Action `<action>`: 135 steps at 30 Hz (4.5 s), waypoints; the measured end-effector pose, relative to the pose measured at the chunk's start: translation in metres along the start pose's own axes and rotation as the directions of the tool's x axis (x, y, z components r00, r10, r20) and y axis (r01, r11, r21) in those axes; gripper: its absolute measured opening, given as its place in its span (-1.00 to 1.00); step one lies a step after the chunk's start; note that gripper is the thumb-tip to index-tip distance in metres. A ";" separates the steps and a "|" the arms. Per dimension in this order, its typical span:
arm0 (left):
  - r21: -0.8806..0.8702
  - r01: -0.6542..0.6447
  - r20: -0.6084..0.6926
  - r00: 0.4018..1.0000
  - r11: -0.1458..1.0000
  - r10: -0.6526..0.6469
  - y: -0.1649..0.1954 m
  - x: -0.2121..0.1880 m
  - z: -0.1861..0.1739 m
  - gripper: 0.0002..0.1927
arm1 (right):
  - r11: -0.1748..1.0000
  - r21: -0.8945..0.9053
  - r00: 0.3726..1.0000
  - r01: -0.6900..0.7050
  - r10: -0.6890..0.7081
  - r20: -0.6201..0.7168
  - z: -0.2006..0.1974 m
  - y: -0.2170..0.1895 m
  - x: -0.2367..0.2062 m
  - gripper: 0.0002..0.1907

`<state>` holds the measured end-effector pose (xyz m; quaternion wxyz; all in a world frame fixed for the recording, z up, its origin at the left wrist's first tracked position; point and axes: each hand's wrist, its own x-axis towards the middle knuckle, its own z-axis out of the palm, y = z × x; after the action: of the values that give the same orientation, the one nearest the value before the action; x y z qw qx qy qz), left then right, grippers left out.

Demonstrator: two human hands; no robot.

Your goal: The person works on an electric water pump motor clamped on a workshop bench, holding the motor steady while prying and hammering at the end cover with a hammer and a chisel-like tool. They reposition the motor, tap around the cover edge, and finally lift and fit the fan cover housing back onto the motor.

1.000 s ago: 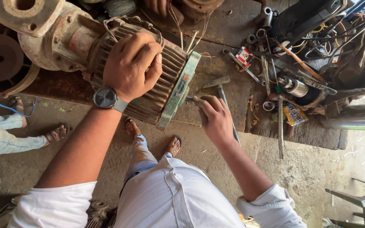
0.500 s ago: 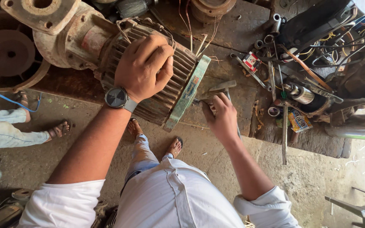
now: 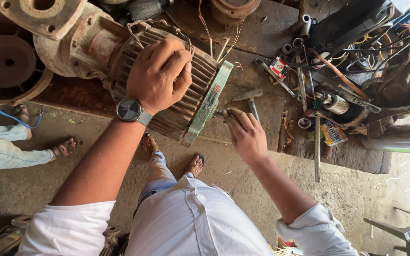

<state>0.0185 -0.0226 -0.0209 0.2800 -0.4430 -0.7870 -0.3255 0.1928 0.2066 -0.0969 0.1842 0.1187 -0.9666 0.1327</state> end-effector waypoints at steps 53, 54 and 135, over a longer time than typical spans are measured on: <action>-0.013 -0.006 -0.011 1.000 1.000 0.005 -0.001 -0.001 0.000 -0.89 | 0.848 0.199 0.853 -0.491 0.422 0.308 -0.064 -0.003 -0.036 -0.48; -0.018 -0.010 -0.017 1.000 1.000 0.010 -0.001 -0.002 0.000 -0.88 | 0.853 0.208 0.856 -0.479 0.402 0.325 -0.062 -0.003 -0.037 -0.47; -0.473 -0.172 0.229 0.923 0.864 0.309 0.079 0.095 -0.052 -0.70 | 0.298 0.933 0.720 -0.202 0.691 -0.065 -0.071 -0.014 -0.080 -0.58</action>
<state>0.0533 0.0177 0.1023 0.0889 -0.6344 -0.6626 -0.3880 0.2923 0.2296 -0.0615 0.2711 -0.1251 -0.6665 0.6831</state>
